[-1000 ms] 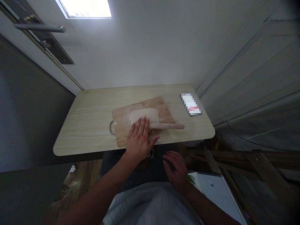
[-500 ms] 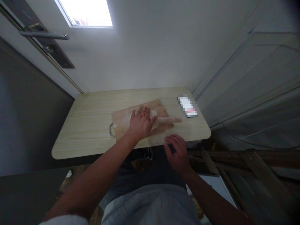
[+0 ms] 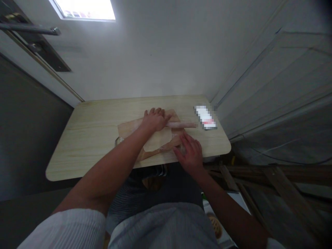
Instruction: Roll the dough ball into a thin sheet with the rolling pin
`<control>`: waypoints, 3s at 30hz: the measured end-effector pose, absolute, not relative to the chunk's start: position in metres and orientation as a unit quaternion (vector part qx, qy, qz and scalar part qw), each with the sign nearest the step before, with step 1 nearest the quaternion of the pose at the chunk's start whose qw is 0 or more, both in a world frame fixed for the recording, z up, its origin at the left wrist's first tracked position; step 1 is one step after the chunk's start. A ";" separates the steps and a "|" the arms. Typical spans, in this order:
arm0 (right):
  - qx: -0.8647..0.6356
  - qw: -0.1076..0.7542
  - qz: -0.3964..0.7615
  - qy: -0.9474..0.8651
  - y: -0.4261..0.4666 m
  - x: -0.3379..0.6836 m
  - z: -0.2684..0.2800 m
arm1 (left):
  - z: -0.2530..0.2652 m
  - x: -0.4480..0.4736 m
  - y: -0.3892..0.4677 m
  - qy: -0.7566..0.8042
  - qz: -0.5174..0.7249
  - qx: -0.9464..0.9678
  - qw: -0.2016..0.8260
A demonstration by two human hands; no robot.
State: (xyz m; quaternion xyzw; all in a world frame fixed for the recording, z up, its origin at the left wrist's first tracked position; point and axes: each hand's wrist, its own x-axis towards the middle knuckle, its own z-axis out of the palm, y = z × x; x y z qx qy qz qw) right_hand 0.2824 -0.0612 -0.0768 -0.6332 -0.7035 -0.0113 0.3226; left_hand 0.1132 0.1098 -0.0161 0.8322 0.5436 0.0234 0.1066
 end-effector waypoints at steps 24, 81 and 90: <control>-0.663 0.304 -0.066 -0.681 -0.110 0.262 -0.092 | -0.011 0.097 -0.010 0.505 0.130 0.853 0.026; -0.662 0.278 -0.081 -0.691 -0.116 0.263 -0.098 | -0.010 0.076 0.060 0.434 0.148 0.880 0.125; -0.666 0.274 -0.043 -0.693 -0.106 0.273 -0.083 | -0.004 0.059 0.061 0.517 0.429 0.665 0.326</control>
